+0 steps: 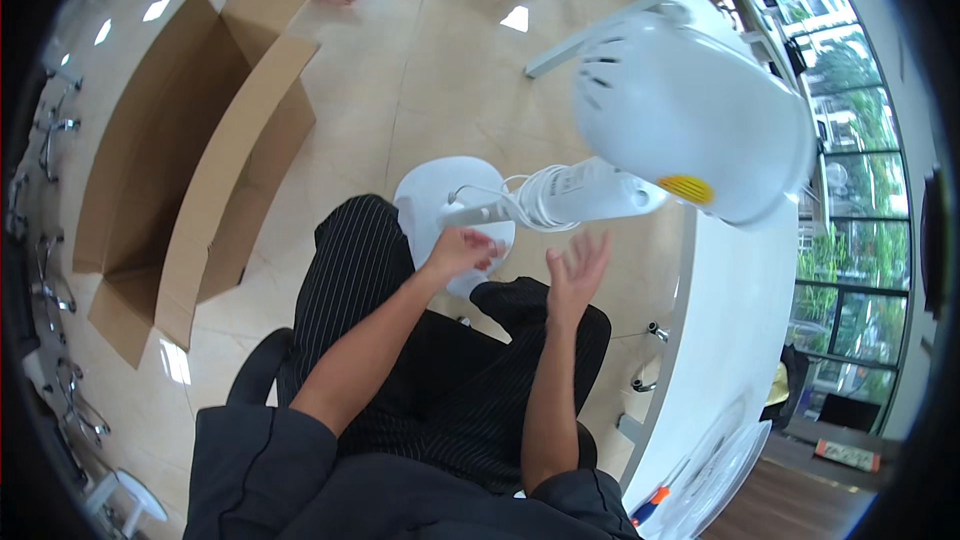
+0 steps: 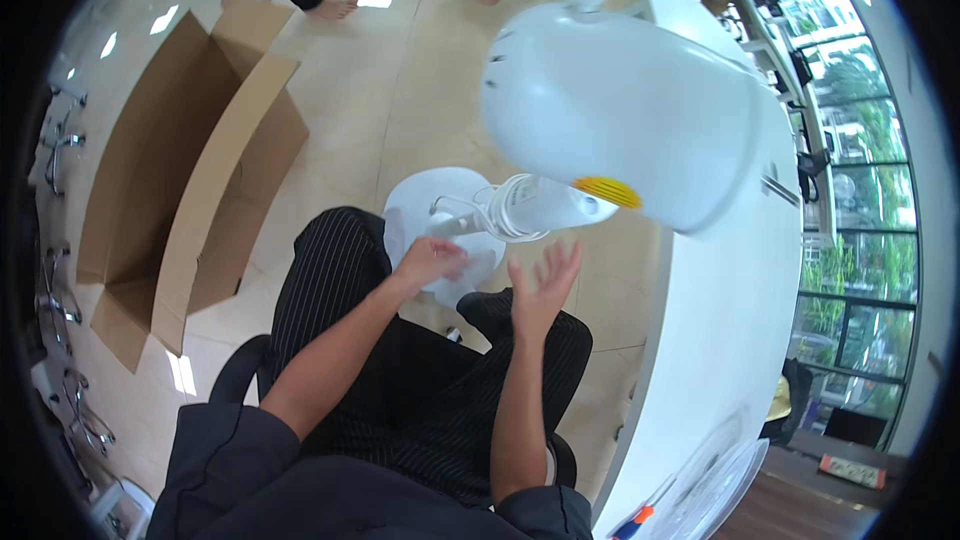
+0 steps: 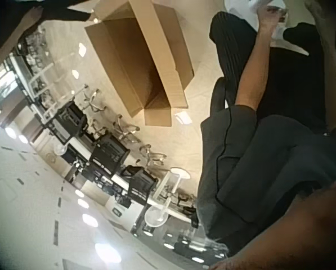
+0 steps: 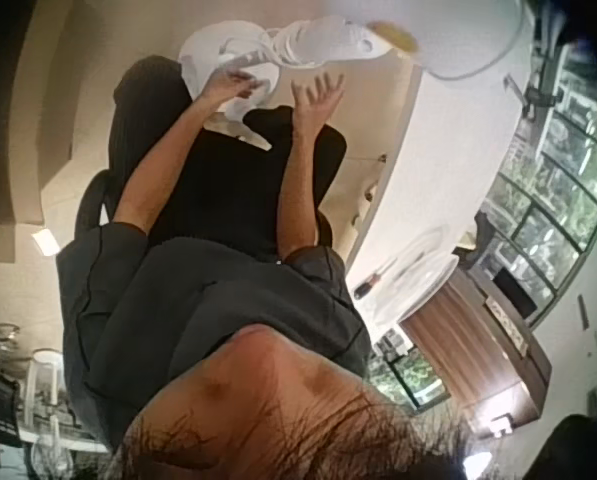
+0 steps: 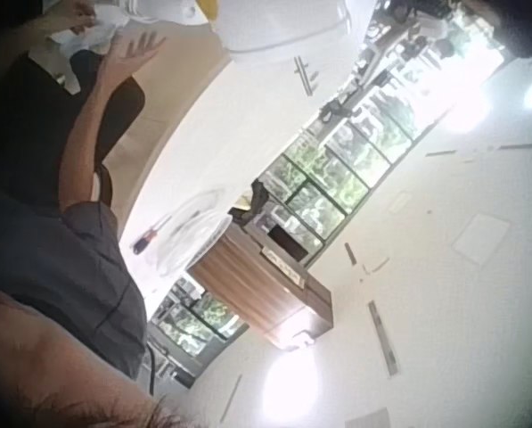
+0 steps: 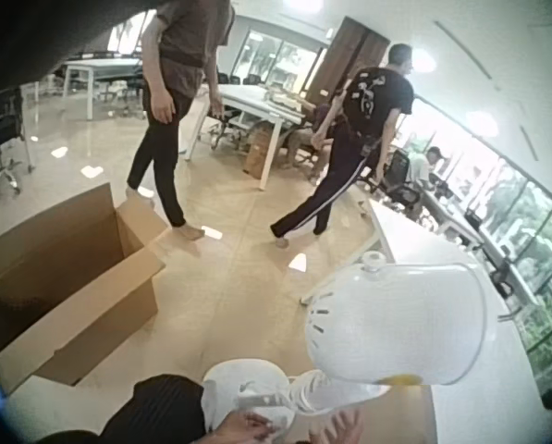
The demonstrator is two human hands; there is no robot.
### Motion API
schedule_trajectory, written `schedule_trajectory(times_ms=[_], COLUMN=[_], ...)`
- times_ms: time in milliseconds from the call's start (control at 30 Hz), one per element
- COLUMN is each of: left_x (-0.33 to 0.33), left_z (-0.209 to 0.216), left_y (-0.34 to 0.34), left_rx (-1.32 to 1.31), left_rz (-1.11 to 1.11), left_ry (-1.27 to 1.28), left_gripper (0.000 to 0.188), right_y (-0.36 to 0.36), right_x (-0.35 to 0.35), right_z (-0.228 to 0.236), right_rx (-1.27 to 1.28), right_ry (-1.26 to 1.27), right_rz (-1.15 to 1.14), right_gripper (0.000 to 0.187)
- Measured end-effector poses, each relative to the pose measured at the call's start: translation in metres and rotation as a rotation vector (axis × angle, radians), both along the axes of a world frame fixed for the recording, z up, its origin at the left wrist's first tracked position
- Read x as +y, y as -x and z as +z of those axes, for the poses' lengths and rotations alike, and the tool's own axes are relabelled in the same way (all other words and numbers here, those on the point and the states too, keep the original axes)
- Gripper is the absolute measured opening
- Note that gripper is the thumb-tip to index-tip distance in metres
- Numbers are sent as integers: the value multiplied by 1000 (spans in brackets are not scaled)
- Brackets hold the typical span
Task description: Assembling the components of a white pedestal fan, specifically the rear guard and blades.
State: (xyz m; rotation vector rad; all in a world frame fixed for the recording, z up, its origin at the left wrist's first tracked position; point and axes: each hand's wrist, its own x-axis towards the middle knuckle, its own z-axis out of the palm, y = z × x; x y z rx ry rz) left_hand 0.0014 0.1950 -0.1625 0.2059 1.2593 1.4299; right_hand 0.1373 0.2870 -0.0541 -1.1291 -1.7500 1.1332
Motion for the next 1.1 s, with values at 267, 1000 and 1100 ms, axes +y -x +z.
schedule_trajectory(times_ms=[267, 1000, 1100], left_x=[-31, -9, 1], left_z=[63, 37, 15], left_y=[-57, -45, -28], left_rx=[300, 694, 670], left_rz=[-306, -273, -205], left_ry=[-292, -358, -278], left_gripper=[24, 48, 44], right_y=[-77, -494, -547], right_x=[-85, -70, -95], right_z=[1, 247, 235], right_rx=[-32, -510, -727], right_ry=[555, -637, -627], right_rz=[-11, -1305, -1395], right_gripper=[35, 15, 15])
